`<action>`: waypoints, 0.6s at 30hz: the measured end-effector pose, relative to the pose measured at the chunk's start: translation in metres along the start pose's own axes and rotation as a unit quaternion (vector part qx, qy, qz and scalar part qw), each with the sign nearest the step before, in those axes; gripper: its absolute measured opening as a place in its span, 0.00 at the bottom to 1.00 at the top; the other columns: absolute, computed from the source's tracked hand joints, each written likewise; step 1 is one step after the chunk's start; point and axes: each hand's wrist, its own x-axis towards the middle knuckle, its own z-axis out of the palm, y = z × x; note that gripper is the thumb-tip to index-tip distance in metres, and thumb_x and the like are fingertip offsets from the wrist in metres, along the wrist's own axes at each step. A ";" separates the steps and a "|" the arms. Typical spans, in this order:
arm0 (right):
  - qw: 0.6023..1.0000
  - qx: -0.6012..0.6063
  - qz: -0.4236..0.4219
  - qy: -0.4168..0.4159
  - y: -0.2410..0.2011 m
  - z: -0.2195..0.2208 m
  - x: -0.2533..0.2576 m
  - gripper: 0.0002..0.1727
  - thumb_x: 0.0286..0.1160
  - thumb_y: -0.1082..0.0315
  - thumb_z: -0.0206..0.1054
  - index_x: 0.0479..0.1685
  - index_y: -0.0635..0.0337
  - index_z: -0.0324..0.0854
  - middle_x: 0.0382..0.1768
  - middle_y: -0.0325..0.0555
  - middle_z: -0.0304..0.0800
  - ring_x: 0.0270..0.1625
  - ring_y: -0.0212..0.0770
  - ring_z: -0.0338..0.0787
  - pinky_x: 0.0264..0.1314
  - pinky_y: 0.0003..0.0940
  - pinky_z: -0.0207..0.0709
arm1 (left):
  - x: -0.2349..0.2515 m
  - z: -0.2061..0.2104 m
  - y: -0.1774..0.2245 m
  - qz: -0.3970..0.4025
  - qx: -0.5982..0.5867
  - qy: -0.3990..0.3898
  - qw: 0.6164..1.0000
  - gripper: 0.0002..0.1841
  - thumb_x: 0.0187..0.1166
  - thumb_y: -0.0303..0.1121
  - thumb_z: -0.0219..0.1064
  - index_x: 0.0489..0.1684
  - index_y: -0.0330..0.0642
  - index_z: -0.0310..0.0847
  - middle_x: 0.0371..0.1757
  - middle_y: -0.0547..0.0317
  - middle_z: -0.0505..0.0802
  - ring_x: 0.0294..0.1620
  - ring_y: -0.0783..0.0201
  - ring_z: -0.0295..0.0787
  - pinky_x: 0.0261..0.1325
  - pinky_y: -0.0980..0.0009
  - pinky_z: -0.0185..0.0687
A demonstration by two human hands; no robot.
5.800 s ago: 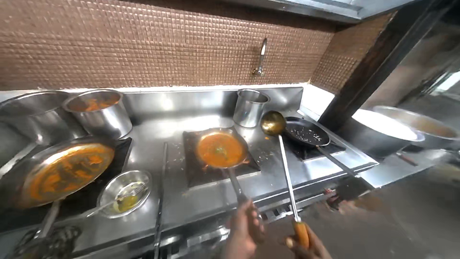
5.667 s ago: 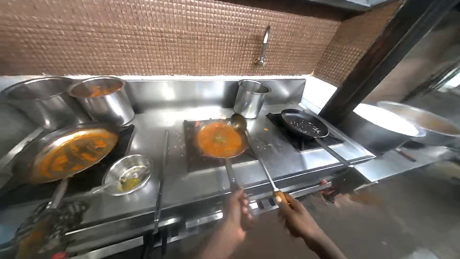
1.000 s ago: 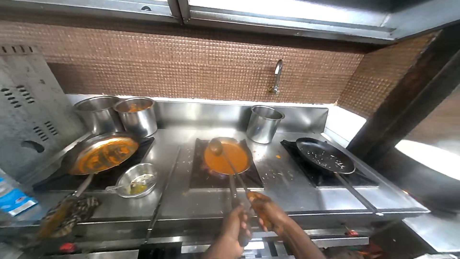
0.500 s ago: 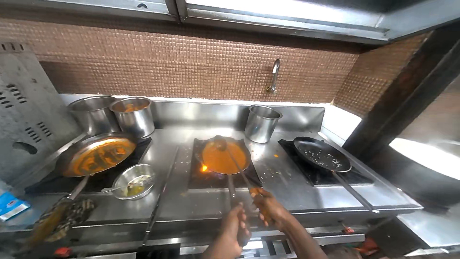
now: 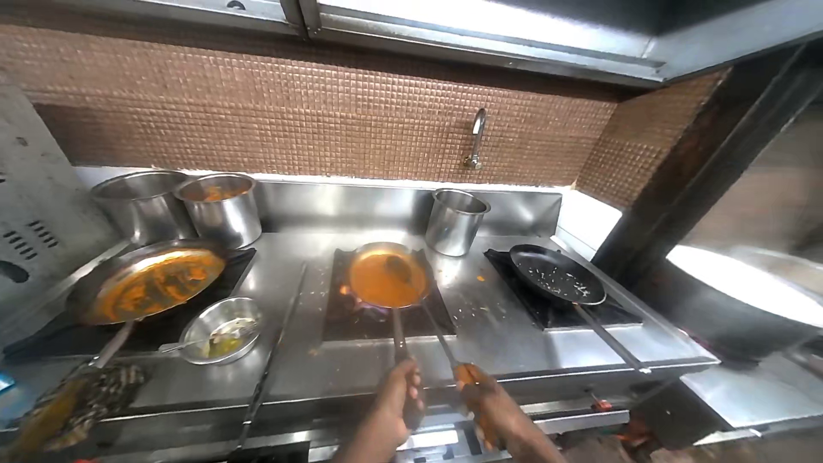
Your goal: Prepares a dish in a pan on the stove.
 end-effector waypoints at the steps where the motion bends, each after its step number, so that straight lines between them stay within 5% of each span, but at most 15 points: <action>1: 0.997 -0.080 -0.011 -0.005 -0.002 0.004 0.001 0.26 0.86 0.54 0.59 0.81 0.44 0.66 0.36 0.48 0.84 0.20 0.41 0.82 0.20 0.39 0.80 | 0.003 -0.001 0.001 0.006 -0.003 0.004 1.000 0.14 0.92 0.42 0.54 0.39 0.43 0.73 0.19 0.65 0.75 0.08 0.73 0.65 0.09 0.78 0.70; 4: 0.928 -0.369 -0.019 0.046 -0.029 0.020 0.021 0.30 0.85 0.48 0.57 0.87 0.38 0.63 0.49 0.55 0.91 0.44 0.56 0.94 0.47 0.59 0.86 | -0.009 0.006 -0.004 0.009 0.003 0.025 1.000 0.16 0.93 0.43 0.55 0.36 0.43 0.72 0.19 0.64 0.74 0.08 0.73 0.64 0.09 0.78 0.69; 6: 0.871 -0.482 -0.002 0.097 -0.044 0.024 0.034 0.32 0.86 0.48 0.55 0.89 0.38 0.59 0.57 0.59 0.91 0.59 0.63 0.91 0.60 0.67 0.81 | -0.022 0.014 -0.012 0.001 0.008 0.029 1.000 0.16 0.93 0.43 0.54 0.36 0.43 0.72 0.19 0.64 0.74 0.07 0.72 0.65 0.09 0.78 0.69; 10: 0.818 -0.554 0.043 0.149 -0.037 0.028 0.009 0.38 0.85 0.53 0.54 0.95 0.40 0.48 0.62 0.62 0.88 0.58 0.66 0.91 0.56 0.66 0.83 | 0.002 0.002 -0.004 0.007 -0.002 0.013 1.000 0.14 0.93 0.42 0.54 0.39 0.43 0.74 0.19 0.64 0.75 0.08 0.72 0.65 0.09 0.77 0.70; 14: 0.814 -0.564 0.012 0.135 -0.027 0.034 -0.035 0.35 0.85 0.51 0.55 0.93 0.40 0.54 0.54 0.61 0.92 0.50 0.67 0.93 0.50 0.66 0.84 | 0.002 0.002 0.004 -0.002 -0.020 -0.001 1.000 0.15 0.93 0.44 0.53 0.37 0.44 0.71 0.17 0.65 0.73 0.06 0.73 0.64 0.08 0.79 0.68; 18: 0.820 -0.558 0.007 0.130 -0.046 0.030 0.008 0.33 0.87 0.51 0.53 0.93 0.39 0.55 0.61 0.61 0.88 0.58 0.66 0.91 0.56 0.66 0.83 | -0.035 0.015 -0.013 -0.007 0.001 0.026 1.000 0.16 0.94 0.42 0.53 0.35 0.43 0.72 0.19 0.63 0.75 0.08 0.72 0.66 0.10 0.79 0.69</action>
